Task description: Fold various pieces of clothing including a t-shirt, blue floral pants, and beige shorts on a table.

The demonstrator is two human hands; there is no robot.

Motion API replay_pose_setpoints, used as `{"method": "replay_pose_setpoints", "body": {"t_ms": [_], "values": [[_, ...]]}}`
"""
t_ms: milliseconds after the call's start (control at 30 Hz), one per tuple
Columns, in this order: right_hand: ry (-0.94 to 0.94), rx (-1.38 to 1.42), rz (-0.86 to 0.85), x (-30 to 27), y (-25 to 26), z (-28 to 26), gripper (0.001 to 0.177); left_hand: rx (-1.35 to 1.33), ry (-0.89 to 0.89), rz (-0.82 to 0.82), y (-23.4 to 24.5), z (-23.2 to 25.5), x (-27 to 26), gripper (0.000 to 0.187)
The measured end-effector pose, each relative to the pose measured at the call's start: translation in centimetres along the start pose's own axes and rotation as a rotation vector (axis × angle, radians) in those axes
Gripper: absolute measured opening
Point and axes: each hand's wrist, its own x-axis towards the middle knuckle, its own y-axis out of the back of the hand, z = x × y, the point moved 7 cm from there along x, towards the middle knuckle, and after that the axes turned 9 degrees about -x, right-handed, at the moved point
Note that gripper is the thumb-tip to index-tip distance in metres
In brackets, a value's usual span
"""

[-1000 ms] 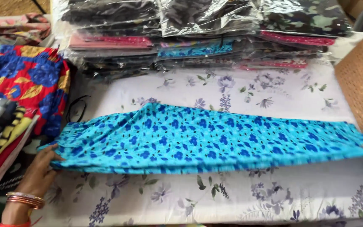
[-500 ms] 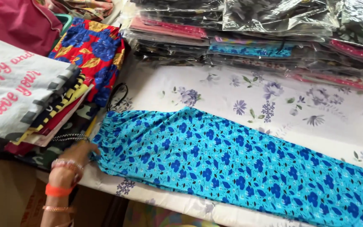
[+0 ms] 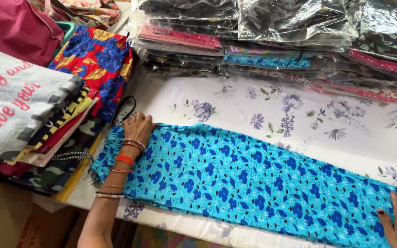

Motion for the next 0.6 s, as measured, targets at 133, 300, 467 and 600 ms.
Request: {"method": "replay_pose_setpoints", "body": {"t_ms": [133,300,467,600], "values": [[-0.048,0.190,0.055,-0.6,0.7,-0.4,0.085,0.007,-0.017,0.164,-1.1,-0.6,0.7,0.032],[-0.188,0.037,-0.167,0.0,3.2,-1.6,0.087,0.164,-0.133,0.448,0.1,1.6,0.7,0.032],[-0.034,-0.088,-0.130,1.3,8.4,-10.6,0.084,-0.129,-0.285,0.219,0.8,10.0,-0.5,0.032],[0.276,0.102,-0.060,2.0,10.1,-17.8,0.080,-0.314,-0.475,0.148,0.5,16.6,-0.2,0.040]]}}
